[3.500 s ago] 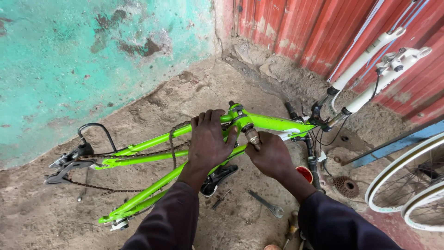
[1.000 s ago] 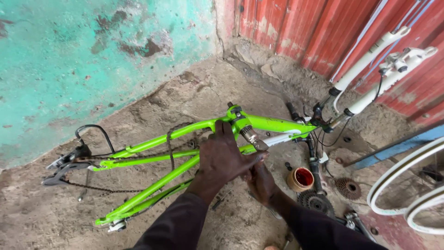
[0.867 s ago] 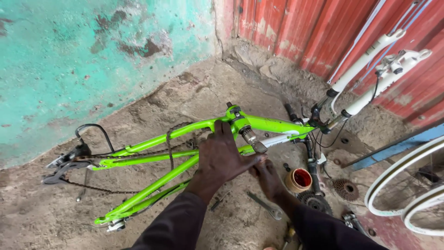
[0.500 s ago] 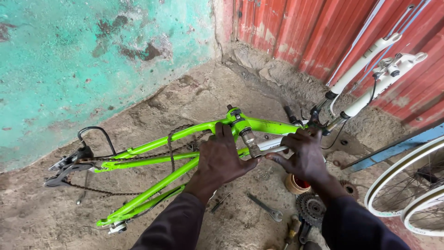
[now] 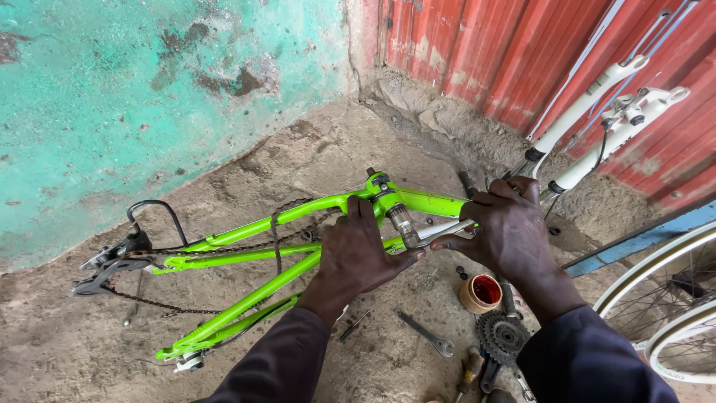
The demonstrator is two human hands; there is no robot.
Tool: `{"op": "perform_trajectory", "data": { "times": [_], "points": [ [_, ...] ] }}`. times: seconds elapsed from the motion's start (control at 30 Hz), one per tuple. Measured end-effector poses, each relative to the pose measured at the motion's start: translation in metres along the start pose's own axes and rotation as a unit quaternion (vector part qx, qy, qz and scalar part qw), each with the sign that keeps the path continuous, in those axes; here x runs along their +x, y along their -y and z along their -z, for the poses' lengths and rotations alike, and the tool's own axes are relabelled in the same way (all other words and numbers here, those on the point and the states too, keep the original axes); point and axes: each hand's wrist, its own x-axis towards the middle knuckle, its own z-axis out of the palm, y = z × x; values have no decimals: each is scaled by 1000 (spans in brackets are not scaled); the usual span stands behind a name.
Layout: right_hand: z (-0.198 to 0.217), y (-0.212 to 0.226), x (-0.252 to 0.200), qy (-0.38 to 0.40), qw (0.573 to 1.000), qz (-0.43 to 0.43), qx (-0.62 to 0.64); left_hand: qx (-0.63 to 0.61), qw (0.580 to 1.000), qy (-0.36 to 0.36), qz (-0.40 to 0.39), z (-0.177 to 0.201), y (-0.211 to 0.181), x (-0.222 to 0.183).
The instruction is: Repairing a bicycle frame by manipulating the bottom bracket with a socket tool and wrench
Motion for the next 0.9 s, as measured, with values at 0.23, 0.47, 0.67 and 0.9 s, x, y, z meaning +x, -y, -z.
{"op": "perform_trajectory", "data": {
  "times": [0.23,0.47,0.67,0.9],
  "points": [
    [9,4,9,36,999,6,-34,9,1000,2,0,0,-4,1],
    [12,8,14,-1,999,18,-49,5,1000,-6,-14,-1,-2,0],
    [7,3,11,-12,999,42,-28,-41,999,-6,-11,-4,0,-3],
    [-56,-42,-10,11,984,0,176,-17,998,-58,17,-5,-8,-2]
  ]
}}
